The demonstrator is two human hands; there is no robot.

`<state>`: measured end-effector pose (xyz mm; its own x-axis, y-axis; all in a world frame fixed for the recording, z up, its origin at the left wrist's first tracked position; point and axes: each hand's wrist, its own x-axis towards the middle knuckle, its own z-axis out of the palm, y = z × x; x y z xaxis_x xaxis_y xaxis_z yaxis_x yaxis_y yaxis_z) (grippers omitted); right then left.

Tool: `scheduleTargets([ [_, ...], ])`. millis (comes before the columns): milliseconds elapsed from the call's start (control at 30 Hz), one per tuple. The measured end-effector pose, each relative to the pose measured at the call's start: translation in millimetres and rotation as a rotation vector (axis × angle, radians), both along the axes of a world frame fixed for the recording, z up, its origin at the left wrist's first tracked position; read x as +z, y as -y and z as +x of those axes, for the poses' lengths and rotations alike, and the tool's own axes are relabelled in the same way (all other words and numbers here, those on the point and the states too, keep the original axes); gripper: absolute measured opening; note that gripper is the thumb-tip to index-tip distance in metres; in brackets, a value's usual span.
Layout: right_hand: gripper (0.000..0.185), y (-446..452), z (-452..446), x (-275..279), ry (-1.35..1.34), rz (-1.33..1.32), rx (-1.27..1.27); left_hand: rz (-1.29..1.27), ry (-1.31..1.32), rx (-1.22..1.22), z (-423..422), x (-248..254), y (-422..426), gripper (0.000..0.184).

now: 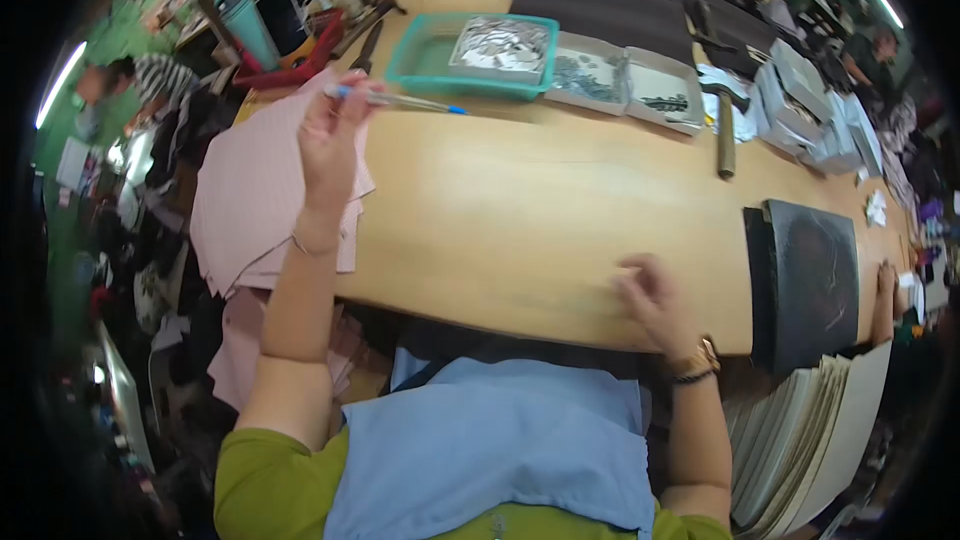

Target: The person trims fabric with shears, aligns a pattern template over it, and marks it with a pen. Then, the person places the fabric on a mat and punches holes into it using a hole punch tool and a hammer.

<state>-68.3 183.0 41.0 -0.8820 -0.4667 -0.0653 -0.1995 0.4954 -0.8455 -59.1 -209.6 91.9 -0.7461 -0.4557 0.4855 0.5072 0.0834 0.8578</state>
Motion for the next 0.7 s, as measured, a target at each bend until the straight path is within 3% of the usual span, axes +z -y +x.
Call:
scheduleTargets([
  [67, 0.015, -54.8, -8.4, -13.4, -0.093, 0.043, -0.128, -0.313, -0.009, 0.225, 7.8, 8.7, 33.4, 0.022],
  [233, 0.015, -155.4, -11.7, -57.4, -0.065, -0.123, -0.470, -0.482, 0.194, 0.159, 87.7, 48.9, 85.7, 0.026],
  [367, 0.016, -177.1, -22.4, -94.8, -0.048, -0.207, -0.429, -0.684, 0.493, 0.349, 162.3, 52.9, 95.9, 0.026],
  [533, 0.019, -150.9, -22.9, -89.5, -0.250, -0.140, -0.379, -0.540, 0.612, 0.553, 231.1, 32.1, 86.1, 0.025],
  [700, 0.020, -155.3, -24.7, -89.7, -0.183, -0.109, -0.407, -0.559, 0.537, 0.701, 279.1, -24.4, 94.7, 0.023],
])
